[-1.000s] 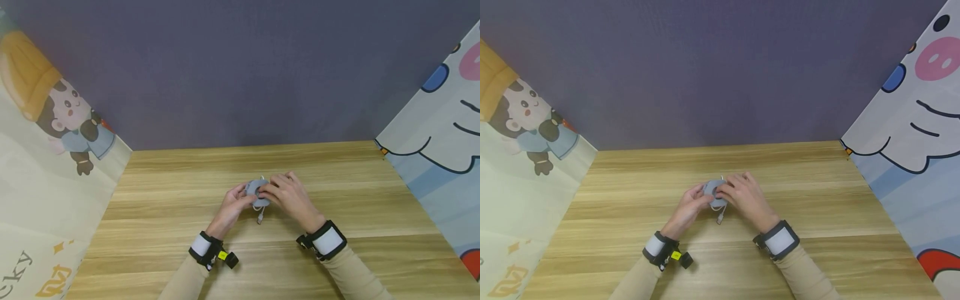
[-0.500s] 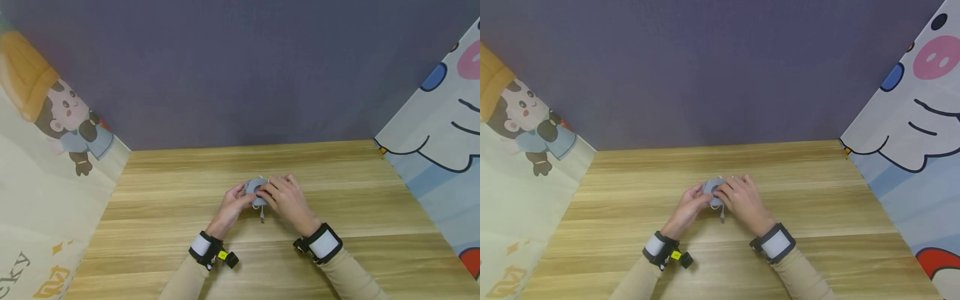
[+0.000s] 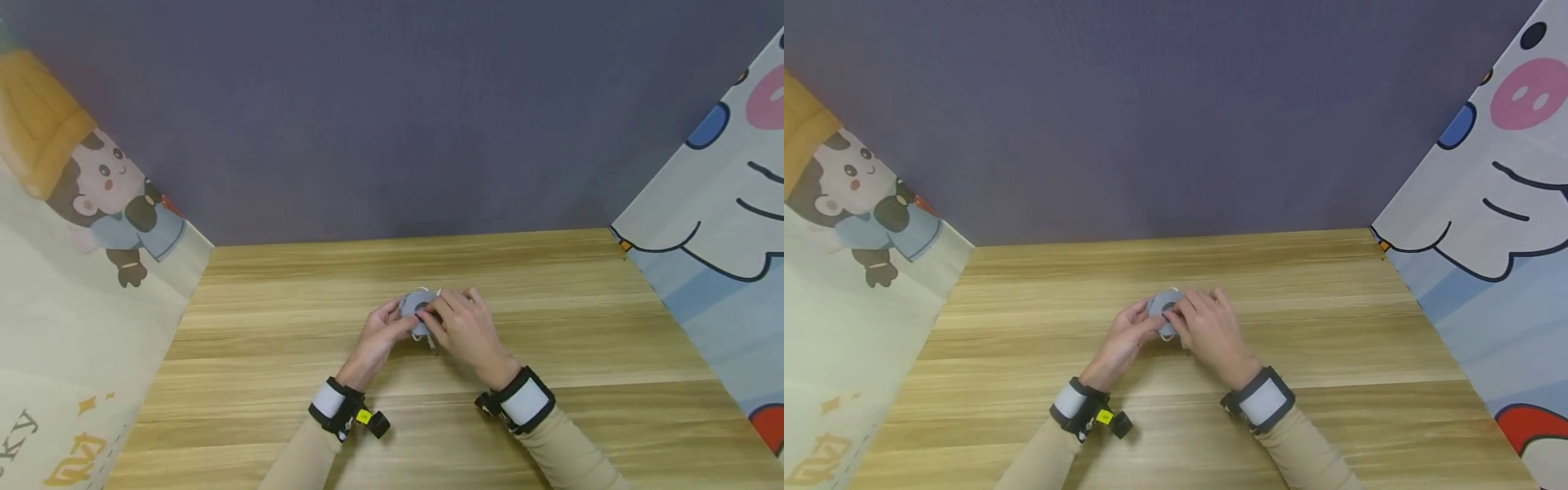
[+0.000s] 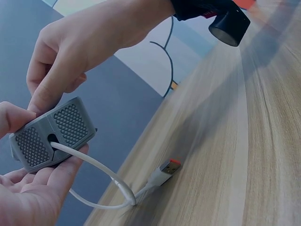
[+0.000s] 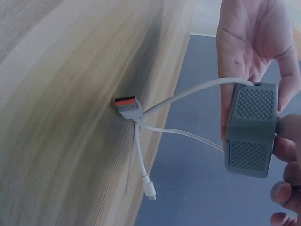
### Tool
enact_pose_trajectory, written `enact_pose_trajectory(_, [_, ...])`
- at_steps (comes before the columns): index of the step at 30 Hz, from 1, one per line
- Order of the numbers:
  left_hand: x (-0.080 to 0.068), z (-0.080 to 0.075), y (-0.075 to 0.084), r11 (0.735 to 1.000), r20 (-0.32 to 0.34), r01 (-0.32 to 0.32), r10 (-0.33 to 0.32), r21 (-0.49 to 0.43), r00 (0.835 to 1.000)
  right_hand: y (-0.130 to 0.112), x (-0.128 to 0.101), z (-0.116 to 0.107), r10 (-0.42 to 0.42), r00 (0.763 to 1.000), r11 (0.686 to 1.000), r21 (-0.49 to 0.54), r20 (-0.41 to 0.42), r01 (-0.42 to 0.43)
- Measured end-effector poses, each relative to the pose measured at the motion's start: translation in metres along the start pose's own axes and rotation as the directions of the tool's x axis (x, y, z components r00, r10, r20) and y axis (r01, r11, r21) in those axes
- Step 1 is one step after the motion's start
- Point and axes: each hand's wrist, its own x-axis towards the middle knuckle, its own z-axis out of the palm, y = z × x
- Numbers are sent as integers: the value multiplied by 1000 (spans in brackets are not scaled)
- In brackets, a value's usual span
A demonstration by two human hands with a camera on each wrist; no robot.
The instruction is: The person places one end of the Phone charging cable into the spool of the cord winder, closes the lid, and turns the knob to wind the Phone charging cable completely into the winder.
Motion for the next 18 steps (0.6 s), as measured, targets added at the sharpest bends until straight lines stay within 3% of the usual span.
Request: enact_pose_trajectory(18, [3,1,0,1000,6,-14,14,7,1000,-7,0,7,129,990,991,38,-58,-126])
